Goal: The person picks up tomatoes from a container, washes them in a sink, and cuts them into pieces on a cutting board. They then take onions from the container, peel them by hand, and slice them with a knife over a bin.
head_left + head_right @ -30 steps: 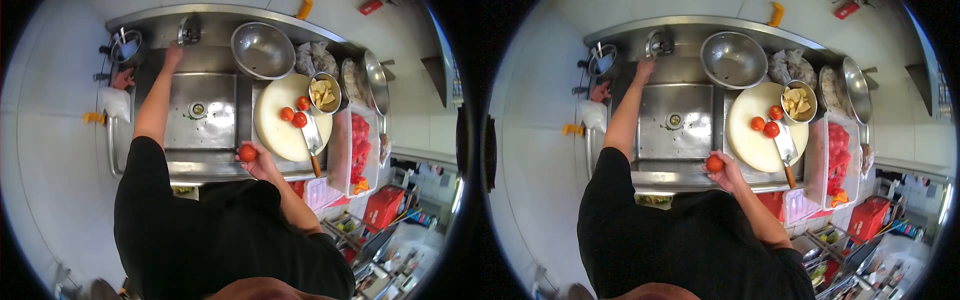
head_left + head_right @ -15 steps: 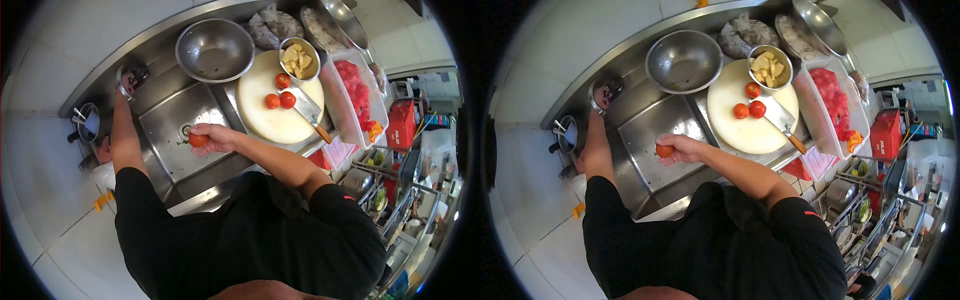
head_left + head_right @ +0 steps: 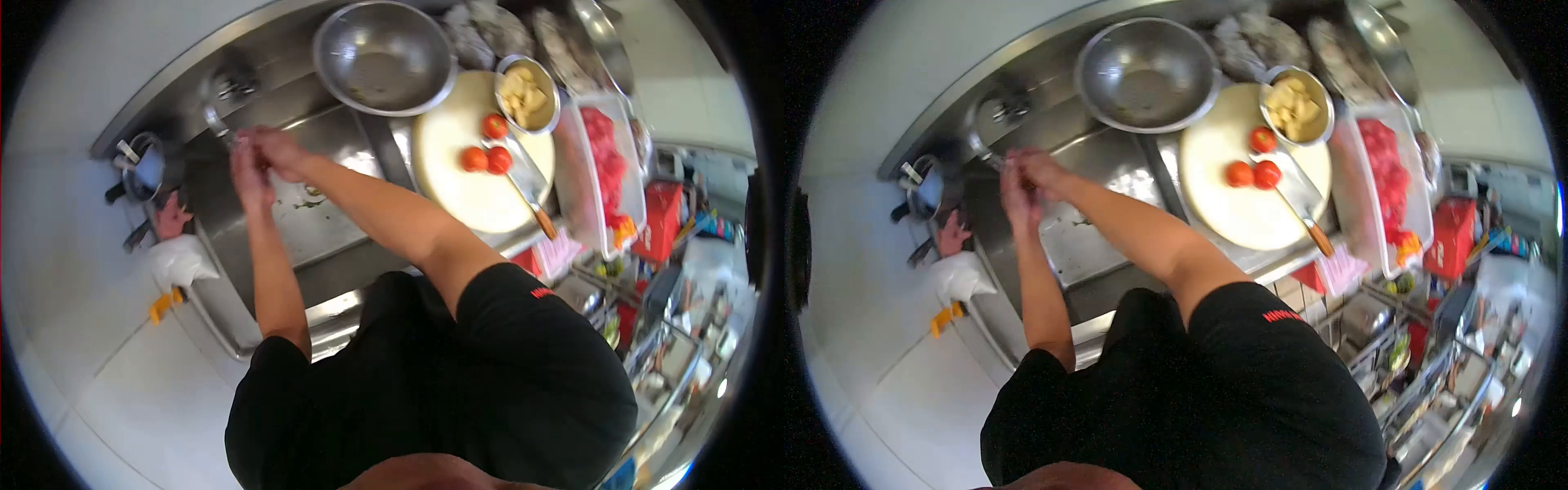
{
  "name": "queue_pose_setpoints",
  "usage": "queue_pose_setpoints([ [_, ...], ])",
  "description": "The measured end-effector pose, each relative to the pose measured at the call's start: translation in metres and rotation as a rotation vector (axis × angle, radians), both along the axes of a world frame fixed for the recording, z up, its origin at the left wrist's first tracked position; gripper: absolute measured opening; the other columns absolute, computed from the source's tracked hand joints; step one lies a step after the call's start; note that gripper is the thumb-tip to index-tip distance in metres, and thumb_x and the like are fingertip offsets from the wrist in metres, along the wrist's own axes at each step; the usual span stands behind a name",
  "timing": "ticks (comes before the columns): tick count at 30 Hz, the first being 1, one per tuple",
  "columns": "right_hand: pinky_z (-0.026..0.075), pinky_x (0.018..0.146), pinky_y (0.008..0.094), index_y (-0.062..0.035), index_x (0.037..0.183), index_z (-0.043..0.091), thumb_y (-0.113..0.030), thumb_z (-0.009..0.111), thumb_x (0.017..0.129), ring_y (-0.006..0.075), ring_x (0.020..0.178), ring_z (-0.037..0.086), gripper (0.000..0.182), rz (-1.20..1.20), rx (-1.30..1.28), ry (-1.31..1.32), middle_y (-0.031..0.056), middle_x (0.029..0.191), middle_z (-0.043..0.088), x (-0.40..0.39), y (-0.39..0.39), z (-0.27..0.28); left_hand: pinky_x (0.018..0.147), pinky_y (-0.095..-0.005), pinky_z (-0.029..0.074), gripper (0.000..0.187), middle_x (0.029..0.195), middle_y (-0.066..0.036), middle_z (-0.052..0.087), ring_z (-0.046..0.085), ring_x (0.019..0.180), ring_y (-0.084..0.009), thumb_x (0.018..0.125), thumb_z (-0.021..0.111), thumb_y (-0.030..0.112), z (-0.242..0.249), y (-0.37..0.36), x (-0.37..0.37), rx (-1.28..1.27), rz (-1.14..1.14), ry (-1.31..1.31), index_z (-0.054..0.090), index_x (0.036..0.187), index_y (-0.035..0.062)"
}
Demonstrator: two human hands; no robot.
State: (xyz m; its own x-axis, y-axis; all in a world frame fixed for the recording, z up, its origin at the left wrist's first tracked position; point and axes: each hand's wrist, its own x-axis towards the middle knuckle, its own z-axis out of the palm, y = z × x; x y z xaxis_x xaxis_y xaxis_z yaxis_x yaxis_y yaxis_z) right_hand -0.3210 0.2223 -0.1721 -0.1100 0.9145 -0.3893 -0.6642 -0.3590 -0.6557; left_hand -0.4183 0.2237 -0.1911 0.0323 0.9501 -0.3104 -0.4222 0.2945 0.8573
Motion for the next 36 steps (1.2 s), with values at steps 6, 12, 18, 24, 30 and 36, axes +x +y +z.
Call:
queue_pose_setpoints([
  [6, 0.048, 0.102, 0.0450, 0.0007, 0.115, 0.068, -0.023, 0.069, 0.086, 0.0389, 0.116, 0.061, 0.038, -0.016, 0.364, -1.191, 0.0211, 0.124, 0.065, 0.072, -0.093, 0.080, 0.077, -0.0377, 0.056, 0.017, 0.100, -0.007, 0.068, 0.066, 0.098, -0.0250, 0.099, 0.064, 0.024, -0.036, 0.023, 0.014, -0.349, -0.201, -0.411, 0.063, 0.106, 0.0076],
  [12, 0.047, 0.094, 0.0474, -0.0065, 0.104, 0.074, -0.005, 0.067, 0.073, 0.0361, 0.107, 0.061, 0.032, -0.367, 0.031, -2.008, 0.0155, 0.109, 0.067, 0.243, -0.243, 0.110, 0.066, -0.0323, 0.057, 0.020, 0.091, -0.007, 0.072, 0.069, 0.077, -0.0183, 0.092, 0.073, 0.025, 0.030, -0.035, 0.095, -0.203, -0.645, 0.150, 0.069, 0.100, 0.0070],
  [18, 0.048, 0.096, 0.0500, -0.0079, 0.125, 0.057, -0.002, 0.069, 0.075, 0.0433, 0.110, 0.057, 0.052, -0.235, -0.150, -1.935, 0.0219, 0.120, 0.058, 0.282, -0.300, 0.085, 0.078, -0.0427, 0.057, 0.064, 0.119, -0.013, 0.064, 0.070, 0.085, -0.0309, 0.075, 0.083, 0.028, 0.087, -0.150, 0.239, 0.950, -1.032, 0.730, 0.060, 0.132, 0.0120],
  [24, 0.052, 0.086, 0.0451, -0.0070, 0.133, 0.052, -0.015, 0.064, 0.082, 0.0341, 0.101, 0.061, 0.053, -0.369, -0.310, -1.572, 0.0198, 0.112, 0.063, 0.306, -0.284, 0.064, 0.088, -0.0459, 0.054, 0.043, 0.110, -0.015, 0.069, 0.069, 0.098, -0.0356, 0.084, 0.073, 0.027, 0.088, -0.140, 0.295, 0.973, -1.302, 1.020, 0.064, 0.122, 0.0095],
  [30, 0.054, 0.081, 0.0486, -0.0170, 0.138, 0.054, -0.047, 0.060, 0.089, 0.0215, 0.094, 0.062, 0.057, -0.626, -0.595, -0.663, 0.0061, 0.115, 0.064, 0.321, -0.258, 0.078, 0.097, -0.0429, 0.051, 0.054, 0.126, -0.022, 0.066, 0.065, 0.114, -0.0379, 0.089, 0.067, 0.024, 0.073, -0.096, 0.324, 0.757, -1.255, 0.822, 0.057, 0.141, 0.0145],
  [36, 0.059, 0.063, 0.0434, -0.0171, 0.130, 0.052, -0.045, 0.068, 0.091, 0.0226, 0.084, 0.065, 0.051, -0.408, -0.595, -0.634, 0.0096, 0.109, 0.064, 0.328, -0.242, 0.080, 0.097, -0.0380, 0.050, 0.056, 0.121, -0.019, 0.070, 0.067, 0.109, -0.0281, 0.088, 0.068, 0.014, 0.062, -0.077, 0.351, 0.654, -1.624, 0.639, 0.057, 0.143, 0.0140],
])
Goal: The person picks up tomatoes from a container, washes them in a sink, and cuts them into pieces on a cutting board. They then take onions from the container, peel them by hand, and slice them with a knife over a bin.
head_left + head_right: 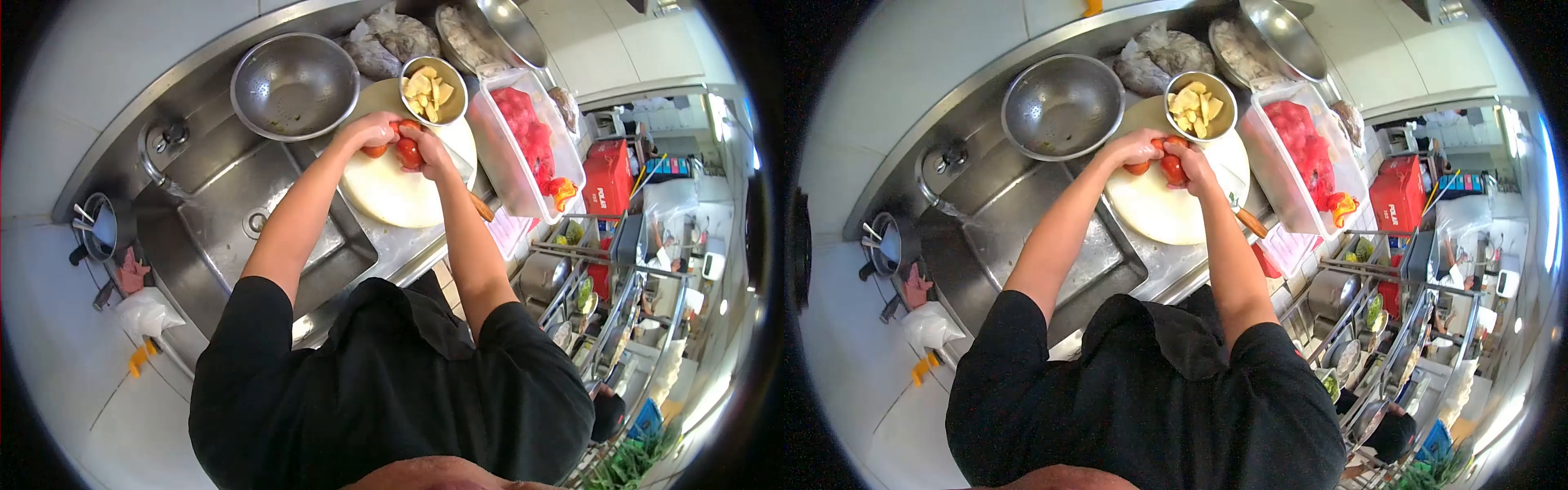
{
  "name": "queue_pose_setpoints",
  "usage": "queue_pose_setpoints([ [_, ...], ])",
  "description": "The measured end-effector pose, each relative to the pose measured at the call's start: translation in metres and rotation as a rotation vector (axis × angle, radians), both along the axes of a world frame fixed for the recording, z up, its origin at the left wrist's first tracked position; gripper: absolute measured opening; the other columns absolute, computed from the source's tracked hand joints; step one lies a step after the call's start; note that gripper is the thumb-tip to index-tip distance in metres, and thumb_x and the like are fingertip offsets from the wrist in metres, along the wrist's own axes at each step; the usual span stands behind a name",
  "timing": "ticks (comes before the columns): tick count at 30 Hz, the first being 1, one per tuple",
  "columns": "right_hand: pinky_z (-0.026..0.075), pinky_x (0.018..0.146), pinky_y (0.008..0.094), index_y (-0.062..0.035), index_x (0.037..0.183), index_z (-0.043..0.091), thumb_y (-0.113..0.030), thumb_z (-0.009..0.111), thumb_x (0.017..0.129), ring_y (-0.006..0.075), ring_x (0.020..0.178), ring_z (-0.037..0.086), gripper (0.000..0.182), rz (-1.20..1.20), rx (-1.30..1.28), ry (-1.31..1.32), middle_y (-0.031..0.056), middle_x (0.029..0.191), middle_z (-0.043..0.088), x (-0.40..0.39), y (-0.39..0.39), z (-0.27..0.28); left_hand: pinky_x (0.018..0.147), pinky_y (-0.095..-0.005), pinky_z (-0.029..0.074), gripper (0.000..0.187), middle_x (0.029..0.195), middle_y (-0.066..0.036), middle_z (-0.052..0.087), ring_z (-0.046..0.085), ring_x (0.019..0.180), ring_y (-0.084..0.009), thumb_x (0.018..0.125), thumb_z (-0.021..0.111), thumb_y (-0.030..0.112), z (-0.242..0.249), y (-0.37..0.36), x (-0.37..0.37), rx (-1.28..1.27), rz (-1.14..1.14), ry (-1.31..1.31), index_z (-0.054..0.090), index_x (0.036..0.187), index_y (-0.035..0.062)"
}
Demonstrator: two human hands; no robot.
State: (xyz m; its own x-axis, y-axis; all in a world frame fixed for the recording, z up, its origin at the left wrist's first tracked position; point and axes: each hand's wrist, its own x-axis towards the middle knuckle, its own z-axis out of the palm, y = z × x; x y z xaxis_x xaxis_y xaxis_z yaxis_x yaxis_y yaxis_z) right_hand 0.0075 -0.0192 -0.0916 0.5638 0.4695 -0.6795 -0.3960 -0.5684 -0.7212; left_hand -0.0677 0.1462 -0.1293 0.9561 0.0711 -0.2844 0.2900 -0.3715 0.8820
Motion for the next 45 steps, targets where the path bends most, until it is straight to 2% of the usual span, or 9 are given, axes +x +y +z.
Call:
queue_pose_setpoints([
  [4, 0.059, 0.051, 0.0411, -0.0157, 0.136, 0.043, -0.035, 0.065, 0.096, 0.0293, 0.076, 0.069, 0.050, 0.018, 0.256, 0.158, 0.0134, 0.115, 0.062, -0.033, -0.013, 0.017, 0.091, -0.0340, 0.053, 0.053, 0.116, -0.017, 0.070, 0.068, 0.095, -0.0248, 0.087, 0.069, 0.015, -0.018, -0.013, -0.065, -0.218, 0.098, -0.433, 0.059, 0.138, 0.0077],
  [11, 0.064, 0.063, 0.0525, -0.0113, 0.153, 0.034, -0.039, 0.056, 0.101, 0.0371, 0.096, 0.070, 0.063, 0.259, 0.544, 0.891, 0.0226, 0.144, 0.050, -0.149, 0.033, -0.003, 0.056, -0.0350, 0.060, 0.044, 0.114, -0.015, 0.065, 0.070, 0.075, -0.0240, 0.097, 0.066, 0.031, 0.001, 0.015, -0.307, -1.434, 0.801, -0.551, 0.054, 0.133, 0.0088],
  [19, 0.061, 0.070, 0.0539, -0.0169, 0.139, 0.045, -0.029, 0.064, 0.099, 0.0324, 0.095, 0.068, 0.046, 0.392, 0.537, 0.882, 0.0131, 0.129, 0.058, -0.291, 0.219, -0.063, 0.079, -0.0418, 0.059, 0.034, 0.119, -0.011, 0.066, 0.067, 0.096, -0.0248, 0.098, 0.067, 0.018, -0.044, 0.084, -0.393, -0.439, 1.454, -0.586, 0.058, 0.130, 0.0111],
  [26, 0.059, 0.081, 0.0416, -0.0093, 0.132, 0.056, -0.034, 0.075, 0.090, 0.0295, 0.102, 0.069, 0.052, 0.601, 0.634, 0.516, 0.0122, 0.110, 0.067, -0.319, 0.238, -0.050, 0.088, -0.0459, 0.058, 0.035, 0.118, -0.008, 0.064, 0.065, 0.105, -0.0247, 0.099, 0.063, 0.014, -0.059, 0.061, -0.423, -1.208, 1.758, -0.769, 0.055, 0.133, 0.0099],
  [29, 0.057, 0.084, 0.0373, -0.0054, 0.132, 0.058, -0.030, 0.080, 0.086, 0.0236, 0.103, 0.068, 0.057, 0.946, 0.480, -0.728, 0.0142, 0.112, 0.069, -0.288, 0.174, -0.016, 0.094, -0.0434, 0.055, 0.035, 0.120, -0.008, 0.063, 0.064, 0.108, -0.0242, 0.099, 0.061, 0.012, -0.081, 0.034, -0.395, -1.012, 1.608, -0.456, 0.056, 0.133, 0.0103],
  [31, 0.053, 0.096, 0.0401, -0.0027, 0.136, 0.057, -0.033, 0.082, 0.078, 0.0409, 0.110, 0.066, 0.070, 0.903, 0.554, -0.631, 0.0255, 0.121, 0.066, -0.251, 0.125, -0.006, 0.097, -0.0393, 0.053, 0.036, 0.122, -0.009, 0.063, 0.063, 0.110, -0.0225, 0.098, 0.062, 0.009, -0.075, 0.009, -0.357, -0.753, 1.426, -0.342, 0.058, 0.133, 0.0096],
  [35, 0.057, 0.082, 0.0319, -0.0027, 0.139, 0.054, -0.021, 0.081, 0.086, 0.0145, 0.094, 0.068, 0.062, 0.507, 0.441, -0.405, 0.0133, 0.115, 0.068, -0.172, 0.018, 0.001, 0.099, -0.0348, 0.050, 0.038, 0.125, -0.011, 0.064, 0.062, 0.112, -0.0217, 0.092, 0.069, 0.007, -0.016, -0.036, -0.259, -0.306, 1.022, -0.354, 0.062, 0.130, 0.0049],
  [40, 0.054, 0.091, 0.0378, -0.0005, 0.141, 0.052, -0.026, 0.079, 0.086, 0.0265, 0.101, 0.068, 0.066, 0.126, 0.089, -0.723, 0.0200, 0.115, 0.067, -0.095, -0.045, 0.014, 0.095, -0.0404, 0.052, 0.042, 0.118, -0.016, 0.064, 0.064, 0.107, -0.0358, 0.086, 0.072, 0.012, 0.040, -0.058, -0.129, 0.162, 0.607, -0.567, 0.063, 0.127, 0.0077],
  [45, 0.050, 0.097, 0.0477, -0.0027, 0.144, 0.049, -0.033, 0.071, 0.089, 0.0428, 0.111, 0.061, 0.066, 0.237, -0.156, -0.984, 0.0288, 0.123, 0.060, -0.083, -0.052, -0.018, 0.108, -0.0478, 0.041, 0.045, 0.138, -0.019, 0.056, 0.050, 0.132, -0.0350, 0.091, 0.067, 0.027, 0.031, -0.079, -0.074, 0.574, 0.290, -0.153, 0.063, 0.134, 0.0179],
])
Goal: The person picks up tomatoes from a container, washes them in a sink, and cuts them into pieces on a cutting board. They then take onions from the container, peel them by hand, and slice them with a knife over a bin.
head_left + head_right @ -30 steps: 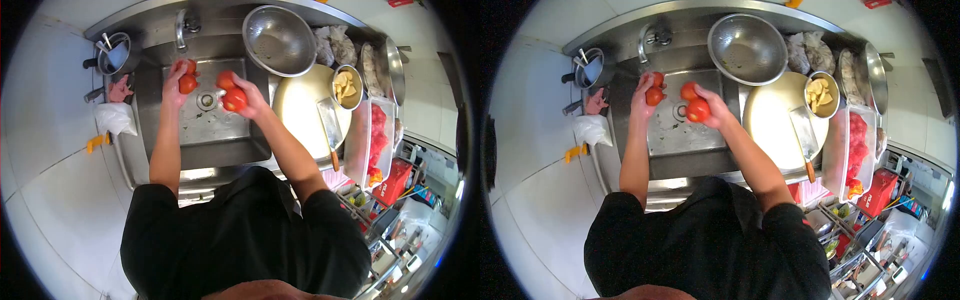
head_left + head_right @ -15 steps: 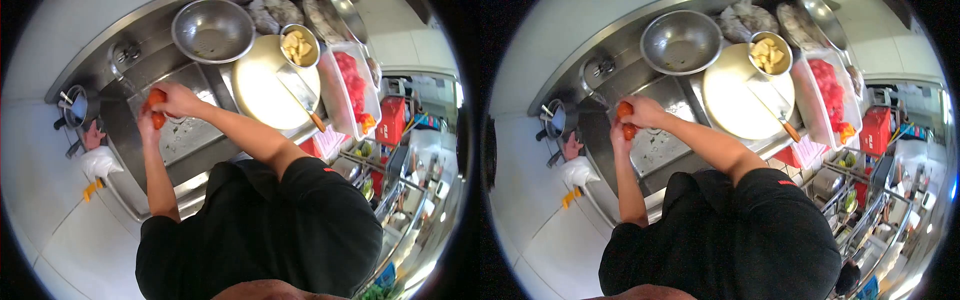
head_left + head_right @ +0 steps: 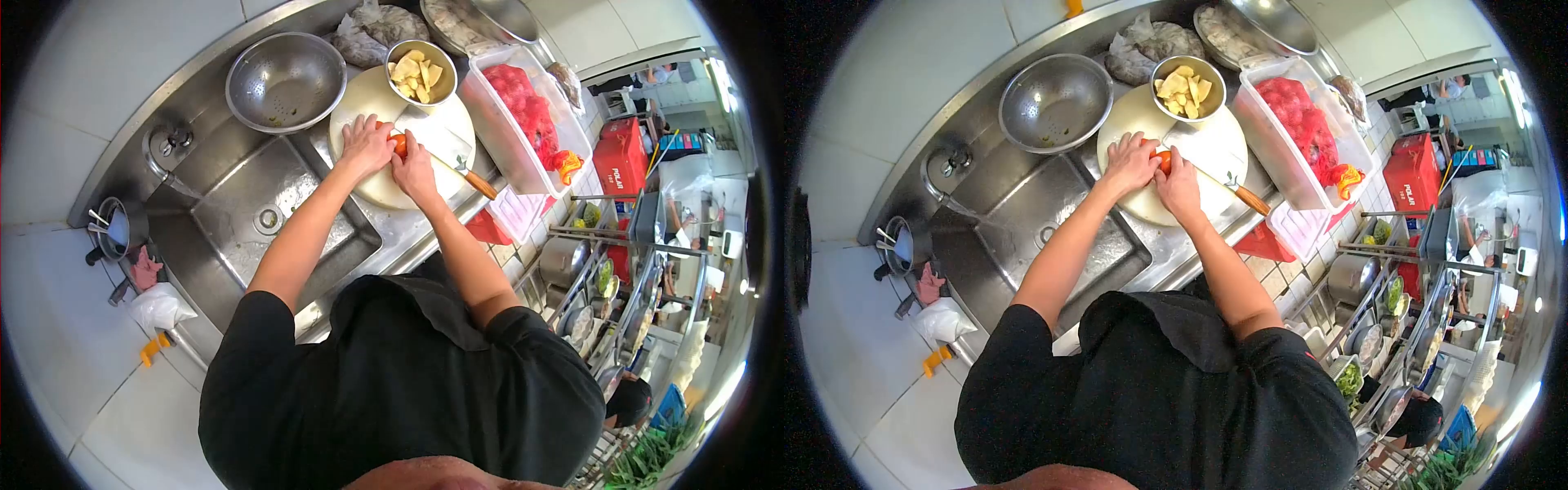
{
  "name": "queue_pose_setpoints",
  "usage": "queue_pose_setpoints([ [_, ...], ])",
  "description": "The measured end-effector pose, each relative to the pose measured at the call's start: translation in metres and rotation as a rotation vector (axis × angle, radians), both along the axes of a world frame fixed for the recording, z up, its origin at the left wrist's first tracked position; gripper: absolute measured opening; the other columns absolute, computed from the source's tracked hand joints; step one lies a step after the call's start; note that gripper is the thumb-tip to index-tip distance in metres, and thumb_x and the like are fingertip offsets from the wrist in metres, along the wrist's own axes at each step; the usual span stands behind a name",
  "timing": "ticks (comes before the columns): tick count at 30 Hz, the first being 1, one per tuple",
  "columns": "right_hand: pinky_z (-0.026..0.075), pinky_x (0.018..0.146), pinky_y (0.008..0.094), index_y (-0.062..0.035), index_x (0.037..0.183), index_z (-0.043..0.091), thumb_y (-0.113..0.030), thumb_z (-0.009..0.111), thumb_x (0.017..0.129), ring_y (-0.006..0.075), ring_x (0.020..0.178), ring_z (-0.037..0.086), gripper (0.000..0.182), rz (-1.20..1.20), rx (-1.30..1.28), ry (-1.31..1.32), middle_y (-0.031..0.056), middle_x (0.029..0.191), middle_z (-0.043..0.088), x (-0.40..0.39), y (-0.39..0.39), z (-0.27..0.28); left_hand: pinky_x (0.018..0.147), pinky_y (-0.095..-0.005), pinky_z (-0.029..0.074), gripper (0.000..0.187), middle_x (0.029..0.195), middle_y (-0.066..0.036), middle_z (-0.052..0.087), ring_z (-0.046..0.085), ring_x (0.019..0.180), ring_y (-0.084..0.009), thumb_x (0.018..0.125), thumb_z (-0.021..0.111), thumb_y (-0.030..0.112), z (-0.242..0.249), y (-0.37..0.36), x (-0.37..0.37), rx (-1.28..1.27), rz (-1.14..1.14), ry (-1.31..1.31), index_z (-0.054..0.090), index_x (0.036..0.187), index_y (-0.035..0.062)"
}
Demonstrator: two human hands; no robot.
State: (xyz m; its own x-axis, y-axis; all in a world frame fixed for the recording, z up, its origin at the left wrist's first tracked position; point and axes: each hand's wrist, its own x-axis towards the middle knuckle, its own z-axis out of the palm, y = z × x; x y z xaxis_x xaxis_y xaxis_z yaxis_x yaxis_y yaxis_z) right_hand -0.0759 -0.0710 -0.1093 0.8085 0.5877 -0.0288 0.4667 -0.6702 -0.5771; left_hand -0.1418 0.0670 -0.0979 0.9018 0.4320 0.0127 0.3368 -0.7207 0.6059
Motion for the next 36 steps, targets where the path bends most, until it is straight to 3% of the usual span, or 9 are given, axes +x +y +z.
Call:
queue_pose_setpoints([
  [2, 0.049, 0.098, 0.0474, -0.0029, 0.145, 0.048, -0.035, 0.071, 0.090, 0.0413, 0.112, 0.061, 0.068, 0.018, 0.023, 0.038, 0.0296, 0.127, 0.057, 0.003, -0.004, -0.007, 0.112, -0.0460, 0.038, 0.046, 0.150, -0.021, 0.048, 0.047, 0.138, -0.0348, 0.094, 0.065, 0.032, -0.005, 0.007, 0.008, -0.003, -0.017, 0.125, 0.062, 0.138, 0.0196],
  [8, 0.051, 0.096, 0.0413, -0.0021, 0.137, 0.059, -0.037, 0.071, 0.093, 0.0352, 0.113, 0.062, 0.058, 0.020, 0.142, 0.161, 0.0265, 0.129, 0.059, 0.019, -0.031, 0.006, 0.101, -0.0357, 0.049, 0.044, 0.131, -0.013, 0.067, 0.064, 0.122, -0.0239, 0.101, 0.061, 0.030, 0.021, 0.099, -0.135, -1.059, 0.190, -0.273, 0.061, 0.136, 0.0028],
  [12, 0.054, 0.092, 0.0383, -0.0011, 0.127, 0.066, -0.034, 0.069, 0.095, 0.0301, 0.109, 0.065, 0.046, -0.016, 0.200, 0.253, 0.0232, 0.120, 0.065, 0.045, -0.059, 0.011, 0.099, -0.0423, 0.051, 0.043, 0.125, -0.011, 0.068, 0.065, 0.113, -0.0245, 0.101, 0.059, 0.037, -0.107, 0.207, -0.288, -1.485, 0.578, -0.556, 0.060, 0.130, 0.0046],
  [14, 0.054, 0.090, 0.0377, -0.0005, 0.123, 0.068, -0.032, 0.068, 0.096, 0.0287, 0.106, 0.067, 0.042, -0.046, 0.203, 0.244, 0.0213, 0.115, 0.068, 0.052, -0.069, 0.018, 0.086, -0.0431, 0.053, 0.036, 0.110, -0.008, 0.068, 0.065, 0.102, -0.0265, 0.100, 0.061, 0.037, -0.111, 0.239, -0.310, -1.300, 0.956, -0.571, 0.060, 0.123, 0.0088],
  [16, 0.054, 0.089, 0.0381, 0.0014, 0.116, 0.070, -0.027, 0.068, 0.096, 0.0321, 0.105, 0.068, 0.035, -0.082, 0.210, 0.123, 0.0220, 0.114, 0.068, 0.059, -0.082, 0.018, 0.085, -0.0444, 0.054, 0.036, 0.106, -0.007, 0.066, 0.065, 0.103, -0.0266, 0.097, 0.066, 0.040, -0.137, 0.299, -0.342, -1.515, 0.865, -0.772, 0.060, 0.119, 0.0121],
  [18, 0.053, 0.092, 0.0422, 0.0002, 0.112, 0.069, -0.014, 0.066, 0.089, 0.0394, 0.105, 0.064, 0.027, -0.003, 0.091, -0.108, 0.0231, 0.115, 0.065, 0.068, -0.100, 0.018, 0.082, -0.0448, 0.056, 0.032, 0.101, -0.007, 0.066, 0.067, 0.094, -0.0271, 0.098, 0.067, 0.038, -0.157, 0.351, -0.339, -1.193, 1.037, -0.760, 0.060, 0.116, 0.0122],
  [25, 0.052, 0.086, 0.0501, -0.0012, 0.107, 0.060, -0.007, 0.061, 0.085, 0.0440, 0.103, 0.061, 0.022, 0.055, -0.196, -0.129, 0.0244, 0.117, 0.058, 0.083, -0.132, 0.021, 0.077, -0.0450, 0.057, 0.041, 0.098, -0.009, 0.067, 0.067, 0.086, -0.0307, 0.093, 0.071, 0.032, -0.179, 0.458, -0.324, -1.219, 1.090, -0.186, 0.058, 0.123, 0.0065],
  [29, 0.054, 0.077, 0.0491, 0.0004, 0.109, 0.054, -0.013, 0.065, 0.085, 0.0409, 0.085, 0.069, 0.030, 0.091, -0.230, -0.055, 0.0242, 0.087, 0.069, 0.098, -0.155, 0.017, 0.089, -0.0391, 0.054, 0.031, 0.104, -0.002, 0.065, 0.062, 0.097, -0.0200, 0.097, 0.068, 0.023, -0.204, 0.472, -0.343, -1.399, 0.886, -0.425, 0.061, 0.124, 0.0100],
  [36, 0.054, 0.081, 0.0514, -0.0030, 0.105, 0.059, -0.024, 0.070, 0.076, 0.0437, 0.091, 0.069, 0.038, -0.125, -0.327, 0.042, 0.0242, 0.092, 0.071, 0.087, -0.187, 0.033, 0.099, -0.0356, 0.049, 0.047, 0.127, -0.006, 0.062, 0.059, 0.110, -0.0184, 0.099, 0.066, 0.016, -0.193, 0.388, -0.319, -0.964, 0.661, -0.925, 0.051, 0.143, 0.0082],
])
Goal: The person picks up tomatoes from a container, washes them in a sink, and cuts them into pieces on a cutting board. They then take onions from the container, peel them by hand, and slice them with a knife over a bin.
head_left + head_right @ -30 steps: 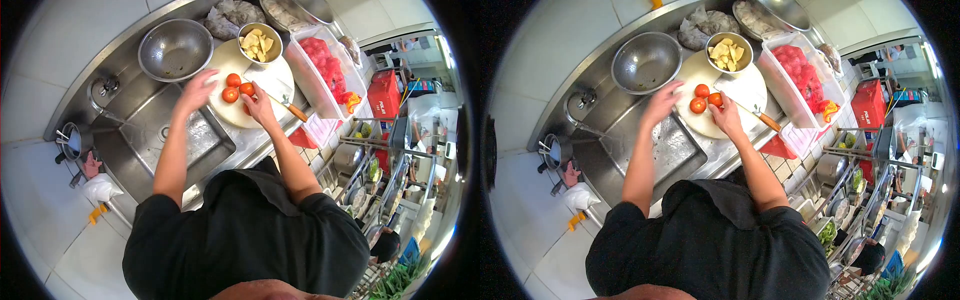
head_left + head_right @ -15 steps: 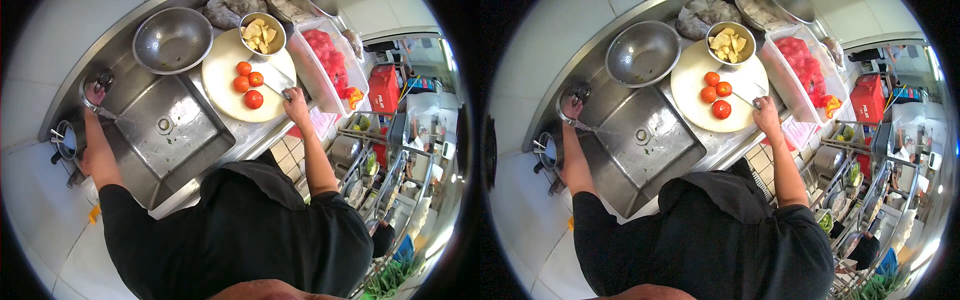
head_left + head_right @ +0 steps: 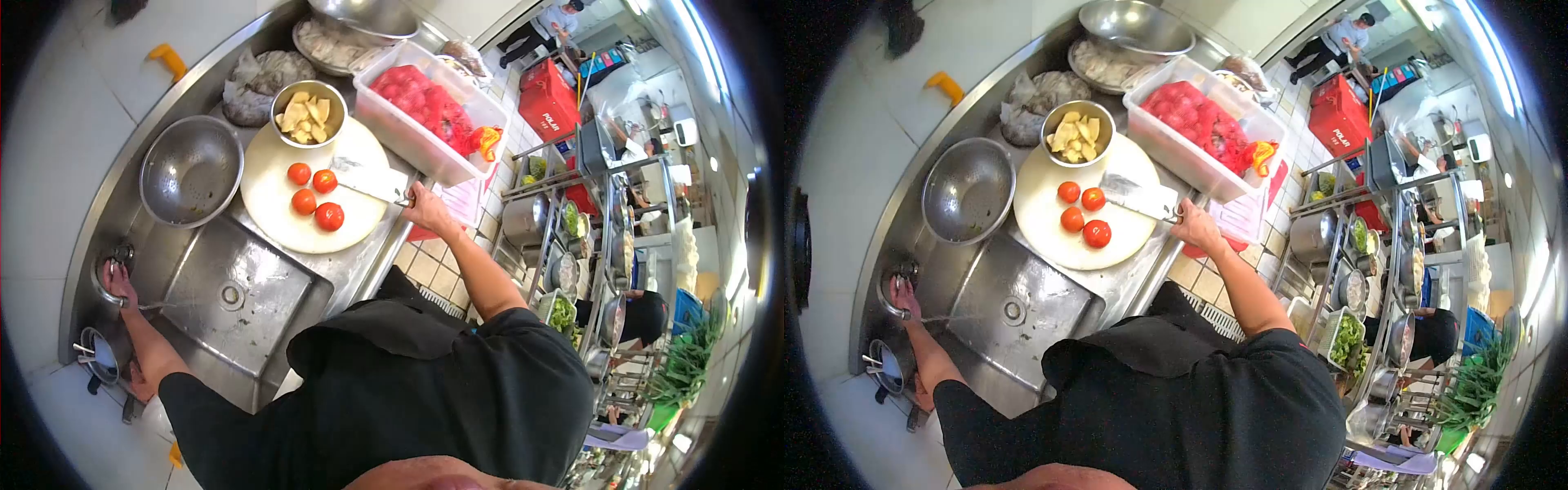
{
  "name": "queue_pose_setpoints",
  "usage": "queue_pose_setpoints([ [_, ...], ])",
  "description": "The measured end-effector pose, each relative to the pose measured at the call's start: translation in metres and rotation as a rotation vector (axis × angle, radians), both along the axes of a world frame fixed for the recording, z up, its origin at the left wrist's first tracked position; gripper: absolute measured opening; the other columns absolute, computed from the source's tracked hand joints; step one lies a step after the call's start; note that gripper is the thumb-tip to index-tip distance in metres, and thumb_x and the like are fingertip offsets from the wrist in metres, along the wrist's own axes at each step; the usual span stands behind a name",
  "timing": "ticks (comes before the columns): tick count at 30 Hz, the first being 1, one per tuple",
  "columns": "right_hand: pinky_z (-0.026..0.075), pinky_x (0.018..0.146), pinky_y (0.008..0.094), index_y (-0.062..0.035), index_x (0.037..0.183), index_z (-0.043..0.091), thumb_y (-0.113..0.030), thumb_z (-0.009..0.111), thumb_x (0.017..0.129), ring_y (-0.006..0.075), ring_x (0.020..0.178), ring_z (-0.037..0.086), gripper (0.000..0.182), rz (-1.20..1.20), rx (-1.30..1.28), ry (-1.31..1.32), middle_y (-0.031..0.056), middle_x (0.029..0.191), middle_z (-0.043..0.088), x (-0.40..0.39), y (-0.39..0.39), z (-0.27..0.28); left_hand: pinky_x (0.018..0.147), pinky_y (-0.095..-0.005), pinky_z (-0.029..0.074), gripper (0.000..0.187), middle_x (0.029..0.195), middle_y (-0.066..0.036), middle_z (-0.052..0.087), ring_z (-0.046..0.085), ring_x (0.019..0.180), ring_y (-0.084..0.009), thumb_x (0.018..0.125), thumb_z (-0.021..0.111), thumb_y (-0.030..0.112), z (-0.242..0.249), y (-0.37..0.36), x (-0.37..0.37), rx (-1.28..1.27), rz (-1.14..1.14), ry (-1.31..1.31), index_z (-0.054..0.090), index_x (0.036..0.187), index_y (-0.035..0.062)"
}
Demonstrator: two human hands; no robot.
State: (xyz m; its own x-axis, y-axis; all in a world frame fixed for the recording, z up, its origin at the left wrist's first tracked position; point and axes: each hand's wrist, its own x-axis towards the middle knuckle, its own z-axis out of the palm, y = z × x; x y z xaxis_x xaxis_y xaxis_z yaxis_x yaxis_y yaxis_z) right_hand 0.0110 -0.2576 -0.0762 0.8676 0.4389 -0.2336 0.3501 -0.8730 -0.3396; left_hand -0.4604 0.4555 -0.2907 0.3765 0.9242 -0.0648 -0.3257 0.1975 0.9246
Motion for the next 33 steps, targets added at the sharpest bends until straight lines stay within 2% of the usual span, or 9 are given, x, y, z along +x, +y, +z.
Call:
queue_pose_setpoints([
  [5, 0.054, 0.082, 0.0518, -0.0044, 0.104, 0.060, -0.030, 0.067, 0.076, 0.0440, 0.090, 0.069, 0.039, -0.093, -0.043, -0.069, 0.0236, 0.091, 0.071, -0.014, -0.029, 0.024, 0.099, -0.0398, 0.046, 0.046, 0.128, -0.009, 0.061, 0.059, 0.112, -0.0235, 0.099, 0.063, 0.014, -0.009, -0.034, 0.032, -0.111, 0.479, 0.343, 0.051, 0.143, 0.0045],
  [7, 0.054, 0.082, 0.0519, -0.0039, 0.104, 0.060, -0.030, 0.067, 0.076, 0.0442, 0.090, 0.069, 0.039, -0.127, -0.030, -0.065, 0.0243, 0.091, 0.071, -0.024, -0.038, 0.035, 0.102, -0.0395, 0.044, 0.043, 0.131, -0.014, 0.061, 0.057, 0.116, -0.0242, 0.098, 0.060, 0.011, -0.046, -0.073, 0.014, -0.176, 0.385, 0.202, 0.053, 0.140, 0.0041],
  [9, 0.053, 0.080, 0.0519, -0.0029, 0.102, 0.059, -0.031, 0.068, 0.076, 0.0453, 0.087, 0.068, 0.039, -0.126, 0.012, -0.035, 0.0254, 0.086, 0.069, -0.025, -0.051, 0.026, 0.102, -0.0403, 0.045, 0.041, 0.122, -0.013, 0.066, 0.061, 0.113, -0.0260, 0.097, 0.062, 0.013, -0.049, -0.174, 0.028, 0.115, 0.488, 0.629, 0.057, 0.135, -0.0021],
  [11, 0.052, 0.078, 0.0521, -0.0023, 0.100, 0.059, -0.032, 0.069, 0.077, 0.0462, 0.085, 0.068, 0.039, -0.126, 0.094, 0.018, 0.0260, 0.084, 0.068, -0.027, -0.058, 0.035, 0.100, -0.0390, 0.046, 0.034, 0.115, -0.012, 0.069, 0.063, 0.106, -0.0255, 0.095, 0.064, 0.010, 0.012, -0.290, 0.062, 0.117, 0.386, 0.854, 0.063, 0.126, -0.0028],
  [16, 0.051, 0.078, 0.0536, -0.0062, 0.102, 0.059, -0.029, 0.072, 0.080, 0.0442, 0.089, 0.068, 0.034, -0.182, 0.062, -0.006, 0.0230, 0.086, 0.069, -0.024, -0.059, 0.021, 0.096, -0.0354, 0.049, 0.030, 0.120, -0.013, 0.065, 0.062, 0.108, -0.0240, 0.093, 0.065, 0.003, 0.059, -0.452, 0.115, 0.228, 0.185, 0.672, 0.066, 0.123, 0.0002],
  [25, 0.052, 0.080, 0.0524, -0.0075, 0.114, 0.057, -0.032, 0.076, 0.082, 0.0444, 0.093, 0.068, 0.044, -0.065, 0.116, 0.050, 0.0231, 0.094, 0.070, -0.004, -0.053, -0.002, 0.104, -0.0439, 0.045, 0.051, 0.132, -0.019, 0.055, 0.054, 0.122, -0.0360, 0.079, 0.083, 0.017, 0.198, -0.543, 0.256, 0.856, -0.120, 0.621, 0.065, 0.125, 0.0060],
  [29, 0.053, 0.068, 0.0434, -0.0020, 0.113, 0.054, -0.030, 0.077, 0.084, 0.0297, 0.071, 0.066, 0.046, 0.002, 0.372, 0.242, 0.0151, 0.077, 0.065, 0.011, -0.076, -0.020, 0.105, -0.0454, 0.044, 0.050, 0.131, -0.017, 0.056, 0.053, 0.121, -0.0385, 0.075, 0.080, 0.011, 0.192, -0.532, 0.297, 0.998, -0.201, 0.783, 0.064, 0.122, 0.0066],
  [30, 0.048, 0.053, 0.0342, 0.0004, 0.113, 0.053, -0.025, 0.072, 0.091, 0.0168, 0.058, 0.058, 0.039, -0.096, 0.521, 0.551, 0.0066, 0.070, 0.059, 0.011, -0.079, -0.011, 0.105, -0.0456, 0.044, 0.051, 0.130, -0.017, 0.057, 0.053, 0.121, -0.0388, 0.075, 0.080, 0.009, 0.187, -0.528, 0.303, 0.989, -0.237, 0.830, 0.064, 0.123, 0.0063],
  [33, 0.043, 0.045, 0.0284, 0.0009, 0.114, 0.052, -0.019, 0.065, 0.096, 0.0112, 0.052, 0.054, 0.029, -0.180, 0.734, 0.877, 0.0022, 0.067, 0.055, -0.005, -0.081, 0.023, 0.107, -0.0450, 0.043, 0.052, 0.130, -0.016, 0.059, 0.053, 0.121, -0.0382, 0.075, 0.078, 0.007, 0.175, -0.517, 0.305, 1.032, -0.213, 0.702, 0.062, 0.124, 0.0065],
])
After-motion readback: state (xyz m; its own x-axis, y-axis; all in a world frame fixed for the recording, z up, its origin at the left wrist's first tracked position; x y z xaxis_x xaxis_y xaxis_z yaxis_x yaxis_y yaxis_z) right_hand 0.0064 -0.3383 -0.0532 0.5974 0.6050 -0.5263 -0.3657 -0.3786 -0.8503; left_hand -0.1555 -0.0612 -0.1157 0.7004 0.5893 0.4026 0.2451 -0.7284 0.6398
